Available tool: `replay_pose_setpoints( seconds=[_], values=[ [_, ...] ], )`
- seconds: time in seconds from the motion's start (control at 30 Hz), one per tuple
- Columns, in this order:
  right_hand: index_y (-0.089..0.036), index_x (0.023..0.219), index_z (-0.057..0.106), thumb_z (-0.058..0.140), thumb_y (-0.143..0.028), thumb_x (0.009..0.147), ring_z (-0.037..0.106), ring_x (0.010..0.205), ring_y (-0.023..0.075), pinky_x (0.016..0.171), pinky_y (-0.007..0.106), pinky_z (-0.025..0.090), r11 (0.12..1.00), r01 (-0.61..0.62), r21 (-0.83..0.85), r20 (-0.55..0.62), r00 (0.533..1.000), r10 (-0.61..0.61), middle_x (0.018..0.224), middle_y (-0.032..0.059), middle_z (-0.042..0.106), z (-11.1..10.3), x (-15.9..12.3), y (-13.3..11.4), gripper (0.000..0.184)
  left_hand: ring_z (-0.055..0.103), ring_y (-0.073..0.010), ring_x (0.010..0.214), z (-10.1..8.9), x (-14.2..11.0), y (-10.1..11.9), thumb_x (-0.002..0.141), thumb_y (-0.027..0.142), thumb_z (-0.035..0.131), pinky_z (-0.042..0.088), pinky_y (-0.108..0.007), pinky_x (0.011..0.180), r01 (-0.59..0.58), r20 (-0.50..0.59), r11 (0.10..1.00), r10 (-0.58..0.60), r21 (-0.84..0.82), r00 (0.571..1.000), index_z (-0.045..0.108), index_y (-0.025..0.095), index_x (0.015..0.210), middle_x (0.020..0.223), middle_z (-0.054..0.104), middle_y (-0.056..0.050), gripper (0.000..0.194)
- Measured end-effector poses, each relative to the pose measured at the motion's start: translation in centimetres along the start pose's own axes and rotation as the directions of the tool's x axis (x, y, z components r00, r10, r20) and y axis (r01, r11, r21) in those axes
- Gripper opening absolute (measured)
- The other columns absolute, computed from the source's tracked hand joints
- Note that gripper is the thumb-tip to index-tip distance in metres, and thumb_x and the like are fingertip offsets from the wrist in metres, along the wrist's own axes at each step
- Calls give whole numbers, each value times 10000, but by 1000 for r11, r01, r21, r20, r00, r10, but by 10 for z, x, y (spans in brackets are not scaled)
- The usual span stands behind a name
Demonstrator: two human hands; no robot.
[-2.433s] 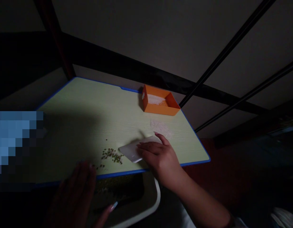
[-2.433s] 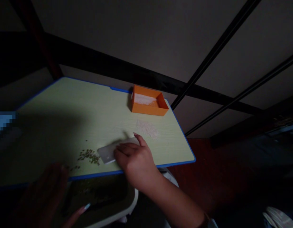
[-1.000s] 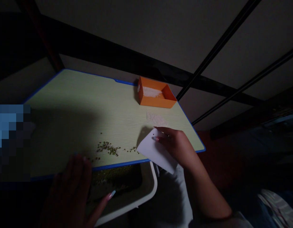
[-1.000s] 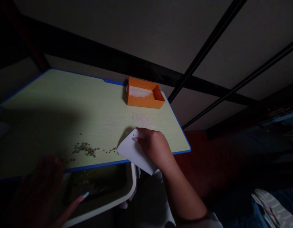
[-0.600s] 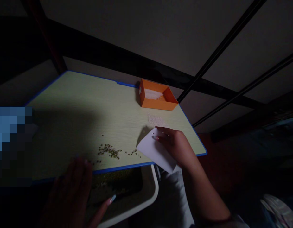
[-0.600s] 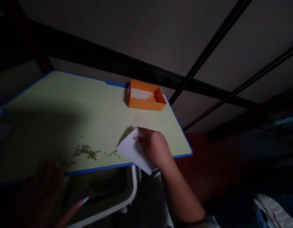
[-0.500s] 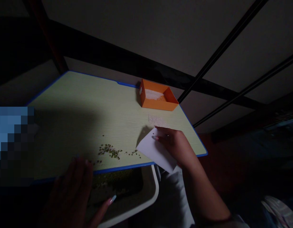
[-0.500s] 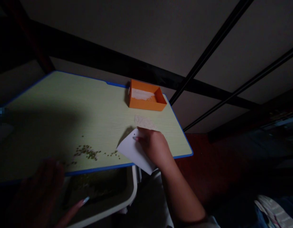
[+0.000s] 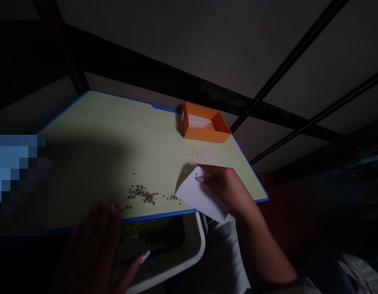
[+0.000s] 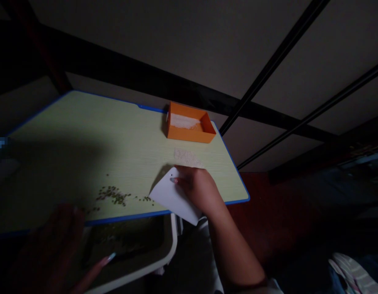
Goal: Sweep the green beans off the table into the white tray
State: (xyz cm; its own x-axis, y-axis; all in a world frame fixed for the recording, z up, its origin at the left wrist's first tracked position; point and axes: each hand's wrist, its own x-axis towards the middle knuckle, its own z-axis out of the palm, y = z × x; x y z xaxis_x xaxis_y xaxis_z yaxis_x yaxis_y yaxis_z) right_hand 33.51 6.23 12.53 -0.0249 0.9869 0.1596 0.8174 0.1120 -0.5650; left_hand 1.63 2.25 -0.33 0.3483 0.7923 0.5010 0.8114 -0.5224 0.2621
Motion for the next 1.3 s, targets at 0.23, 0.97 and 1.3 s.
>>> replay_pose_setpoints(
  seconds=[0.23, 0.97, 1.3],
  values=[
    [-224, 1073, 800, 653, -237, 878, 762, 900, 254, 804, 382, 586, 1000, -4, 23, -18, 1000, 4, 939, 85, 819, 3, 2, 1, 245, 282, -477, 1561, 1, -1, 0, 823, 522, 533, 411, -806, 1135, 4, 7, 1000, -4, -7, 1000, 83, 280, 1610, 1761, 112, -72, 939],
    [-234, 1097, 804, 644, -291, 871, 743, 874, 249, 764, 380, 560, 995, -27, 100, 11, 1000, 26, 1012, 68, 822, 1, 3, -3, 283, 374, -516, 1500, -3, 2, 1, 835, 523, 513, 482, -810, 1034, -37, 10, 999, 37, 35, 999, 71, 232, 1611, 1758, 111, -111, 940],
    [-226, 1056, 804, 629, -302, 879, 728, 844, 251, 753, 374, 537, 997, -46, 68, 58, 997, 42, 956, 77, 816, 4, 2, -9, 261, 316, -484, 1542, -2, 0, 2, 829, 514, 515, 492, -774, 1059, -52, -20, 998, 53, 40, 998, 114, 217, 1608, 1751, 140, -107, 926]
  ],
)
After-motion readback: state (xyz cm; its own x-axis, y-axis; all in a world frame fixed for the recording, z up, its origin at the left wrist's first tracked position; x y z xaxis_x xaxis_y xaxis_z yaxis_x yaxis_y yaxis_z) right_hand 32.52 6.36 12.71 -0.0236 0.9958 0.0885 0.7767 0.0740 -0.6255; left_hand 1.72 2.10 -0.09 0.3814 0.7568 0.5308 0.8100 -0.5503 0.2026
